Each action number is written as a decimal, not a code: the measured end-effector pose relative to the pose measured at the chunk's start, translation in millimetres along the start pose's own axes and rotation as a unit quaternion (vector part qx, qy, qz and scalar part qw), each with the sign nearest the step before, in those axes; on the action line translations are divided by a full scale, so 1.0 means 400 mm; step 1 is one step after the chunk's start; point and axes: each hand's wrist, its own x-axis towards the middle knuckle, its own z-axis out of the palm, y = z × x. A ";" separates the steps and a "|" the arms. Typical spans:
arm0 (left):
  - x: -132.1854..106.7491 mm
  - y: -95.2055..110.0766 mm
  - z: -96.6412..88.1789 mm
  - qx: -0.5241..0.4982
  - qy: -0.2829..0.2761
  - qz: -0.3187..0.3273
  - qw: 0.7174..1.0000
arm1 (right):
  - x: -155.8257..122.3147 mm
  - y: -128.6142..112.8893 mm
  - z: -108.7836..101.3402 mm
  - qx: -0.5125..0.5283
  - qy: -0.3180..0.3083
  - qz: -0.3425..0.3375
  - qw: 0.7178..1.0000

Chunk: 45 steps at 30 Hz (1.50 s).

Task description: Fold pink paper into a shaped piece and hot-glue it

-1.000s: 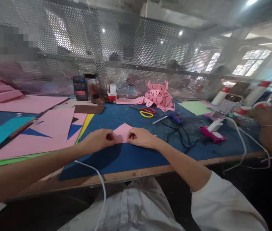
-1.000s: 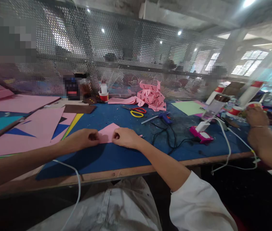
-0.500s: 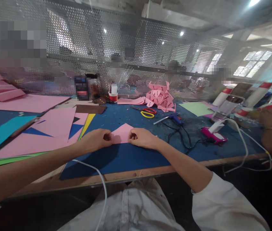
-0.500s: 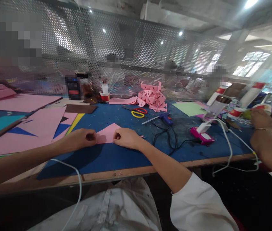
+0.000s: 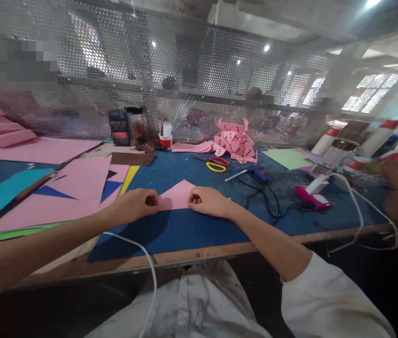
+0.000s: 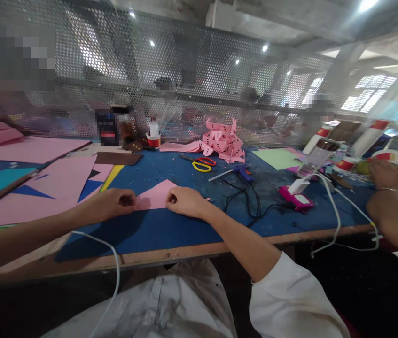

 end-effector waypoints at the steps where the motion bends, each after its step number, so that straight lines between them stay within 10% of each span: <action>1: -0.002 -0.001 -0.002 0.000 0.001 -0.002 1.000 | -0.001 -0.001 -0.001 0.000 -0.001 0.001 1.000; 45: -0.044 -0.074 -0.031 -0.019 -0.001 -0.025 1.000 | -0.005 -0.008 -0.005 0.000 -0.010 0.007 1.000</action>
